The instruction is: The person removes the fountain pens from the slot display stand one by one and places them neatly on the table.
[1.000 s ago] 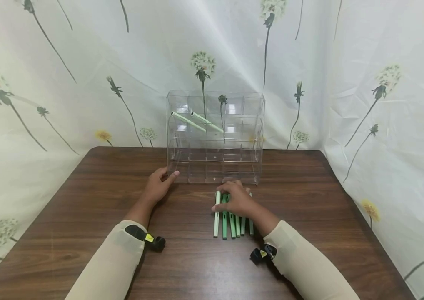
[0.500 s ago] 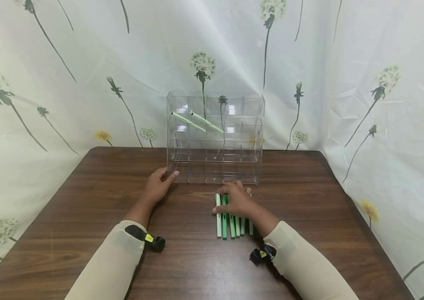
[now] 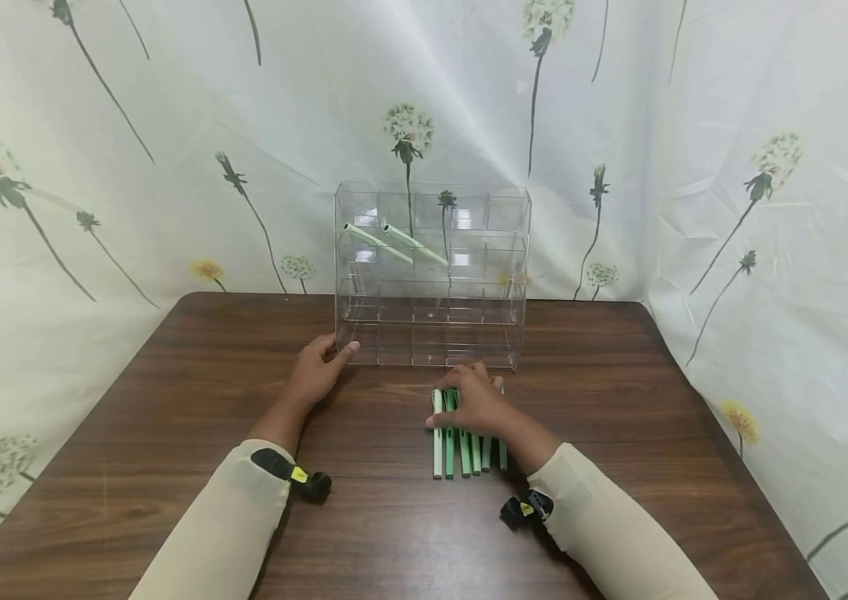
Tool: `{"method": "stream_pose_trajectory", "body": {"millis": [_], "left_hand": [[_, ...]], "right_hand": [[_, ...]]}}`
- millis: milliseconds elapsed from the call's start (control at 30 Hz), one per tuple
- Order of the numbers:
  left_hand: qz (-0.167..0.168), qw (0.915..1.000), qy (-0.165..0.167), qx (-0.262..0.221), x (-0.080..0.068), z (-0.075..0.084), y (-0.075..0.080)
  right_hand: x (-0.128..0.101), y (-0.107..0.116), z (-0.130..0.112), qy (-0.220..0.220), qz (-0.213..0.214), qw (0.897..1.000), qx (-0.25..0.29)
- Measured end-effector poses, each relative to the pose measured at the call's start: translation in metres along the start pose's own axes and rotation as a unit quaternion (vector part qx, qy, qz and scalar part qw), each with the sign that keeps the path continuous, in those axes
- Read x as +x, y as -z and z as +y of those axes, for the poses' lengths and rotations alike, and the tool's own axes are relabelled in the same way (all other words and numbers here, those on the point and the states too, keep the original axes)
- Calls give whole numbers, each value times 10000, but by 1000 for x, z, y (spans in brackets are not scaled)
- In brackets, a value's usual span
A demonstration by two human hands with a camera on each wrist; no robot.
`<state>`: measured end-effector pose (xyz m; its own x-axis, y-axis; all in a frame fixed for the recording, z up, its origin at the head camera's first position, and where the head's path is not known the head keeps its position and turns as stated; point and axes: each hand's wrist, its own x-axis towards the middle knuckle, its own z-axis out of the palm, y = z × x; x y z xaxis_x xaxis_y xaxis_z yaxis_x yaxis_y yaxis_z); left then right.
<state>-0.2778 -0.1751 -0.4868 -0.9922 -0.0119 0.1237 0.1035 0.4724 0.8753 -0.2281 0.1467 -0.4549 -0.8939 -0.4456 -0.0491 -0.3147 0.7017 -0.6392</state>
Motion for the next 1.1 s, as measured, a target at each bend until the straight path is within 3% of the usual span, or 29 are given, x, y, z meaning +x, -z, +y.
{"method": "stream_pose_trajectory", "body": {"millis": [333,667,1100], "left_hand": [[21,10000,13,-59,-2,0,1],[-10,9999,-26,-110,0,1,0],[25,10000,-68,-52,1,0,-1]], "right_hand": [[1,0,0,31,65,10000,20],[1,0,0,191,454,9987,152],[0,13,-6,285,927,9951,-213]]}}
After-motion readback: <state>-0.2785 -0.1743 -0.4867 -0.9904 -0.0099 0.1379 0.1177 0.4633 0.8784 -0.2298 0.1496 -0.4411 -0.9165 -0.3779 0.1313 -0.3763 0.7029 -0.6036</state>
